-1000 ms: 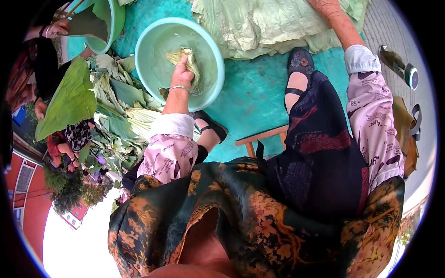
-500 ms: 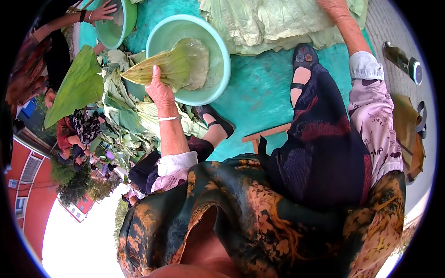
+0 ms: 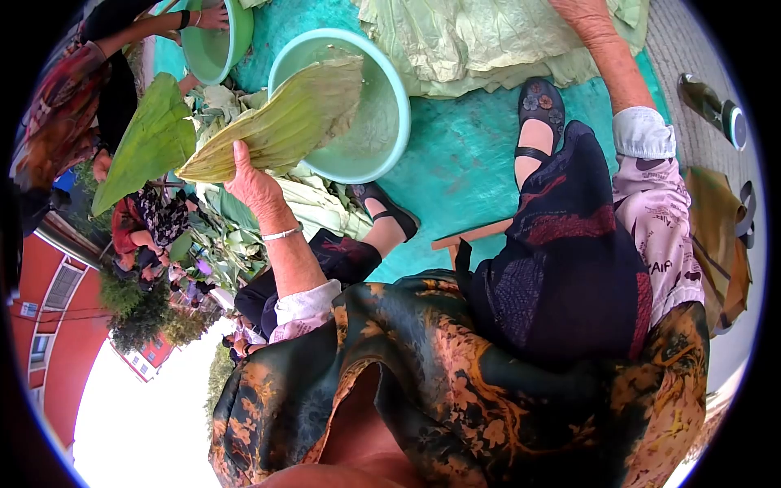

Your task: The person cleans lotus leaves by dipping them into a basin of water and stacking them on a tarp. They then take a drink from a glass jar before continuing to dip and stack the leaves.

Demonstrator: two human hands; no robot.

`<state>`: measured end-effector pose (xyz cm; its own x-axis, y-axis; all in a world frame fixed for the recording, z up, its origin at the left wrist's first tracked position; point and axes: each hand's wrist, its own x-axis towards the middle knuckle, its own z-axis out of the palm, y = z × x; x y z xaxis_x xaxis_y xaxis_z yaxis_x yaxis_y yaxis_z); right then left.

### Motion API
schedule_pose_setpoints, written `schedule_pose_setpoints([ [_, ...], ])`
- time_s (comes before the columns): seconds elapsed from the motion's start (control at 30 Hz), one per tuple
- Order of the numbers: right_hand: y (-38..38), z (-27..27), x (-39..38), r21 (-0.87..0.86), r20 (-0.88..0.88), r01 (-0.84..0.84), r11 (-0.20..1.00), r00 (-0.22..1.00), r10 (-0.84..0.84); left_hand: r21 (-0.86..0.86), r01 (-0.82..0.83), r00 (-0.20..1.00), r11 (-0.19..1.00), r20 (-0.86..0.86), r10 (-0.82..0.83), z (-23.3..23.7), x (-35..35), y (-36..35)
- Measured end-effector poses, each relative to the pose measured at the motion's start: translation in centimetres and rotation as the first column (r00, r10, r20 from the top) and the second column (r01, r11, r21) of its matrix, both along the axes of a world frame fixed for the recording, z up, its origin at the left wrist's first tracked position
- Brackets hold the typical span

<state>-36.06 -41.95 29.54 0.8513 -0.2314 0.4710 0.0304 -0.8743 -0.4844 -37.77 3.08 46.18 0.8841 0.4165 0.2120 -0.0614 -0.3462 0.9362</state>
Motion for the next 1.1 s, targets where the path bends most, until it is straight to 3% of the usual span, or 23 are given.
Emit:
schedule_pose_setpoints([
  [0.1,0.3,0.2,-0.1,0.000,0.017,0.008,1.000,1.000,-0.008,-0.025,0.012,1.000,1.000,0.028,-0.011,0.4,-0.3,-0.3],
  [0.2,0.2,0.2,0.2,-0.010,0.017,-0.001,1.000,1.000,0.001,0.061,-0.029,1.000,0.998,0.010,0.028,0.3,-0.2,0.3],
  [0.3,0.0,-0.2,0.6,-0.031,-0.007,0.000,1.000,1.000,0.000,-0.002,-0.013,0.999,1.000,0.047,0.013,0.9,0.0,0.0],
  [0.4,-0.3,-0.7,0.6,-0.056,-0.026,0.004,0.998,1.000,-0.006,0.040,-0.085,0.995,0.996,0.063,0.082,0.9,0.1,-0.1],
  [0.53,-2.9,-4.8,1.4,-0.217,-0.127,0.023,0.976,0.991,-0.051,0.034,-0.038,0.998,0.999,0.050,0.036,0.7,0.4,0.3],
  [0.6,-2.5,-4.3,1.1,-0.283,-0.153,0.018,0.959,0.986,-0.064,0.013,-0.051,0.996,0.999,0.080,0.049,0.4,0.8,0.8],
  [0.7,0.6,0.1,0.4,-0.034,-0.029,-0.004,0.999,1.000,0.003,-0.001,-0.069,0.997,0.998,0.029,0.069,0.6,1.1,1.1],
  [0.8,1.7,1.9,-0.1,0.240,-0.050,-0.069,0.968,0.995,0.084,-0.005,-0.036,0.999,0.999,0.032,0.036,1.8,0.8,0.5],
  [0.9,3.5,4.9,-0.1,0.481,-0.085,-0.215,0.850,0.954,0.289,-0.017,0.056,0.994,0.998,0.094,-0.054,3.7,1.1,-0.9],
  [1.0,5.9,4.4,0.9,0.848,0.055,-0.303,0.436,0.866,0.496,-0.059,0.121,0.982,0.991,0.150,-0.111,6.0,2.1,-2.3],
  [1.1,7.7,4.0,1.0,0.938,0.186,-0.320,0.135,0.790,0.584,-0.189,0.211,0.967,0.959,0.186,-0.176,8.7,2.7,-5.2],
])
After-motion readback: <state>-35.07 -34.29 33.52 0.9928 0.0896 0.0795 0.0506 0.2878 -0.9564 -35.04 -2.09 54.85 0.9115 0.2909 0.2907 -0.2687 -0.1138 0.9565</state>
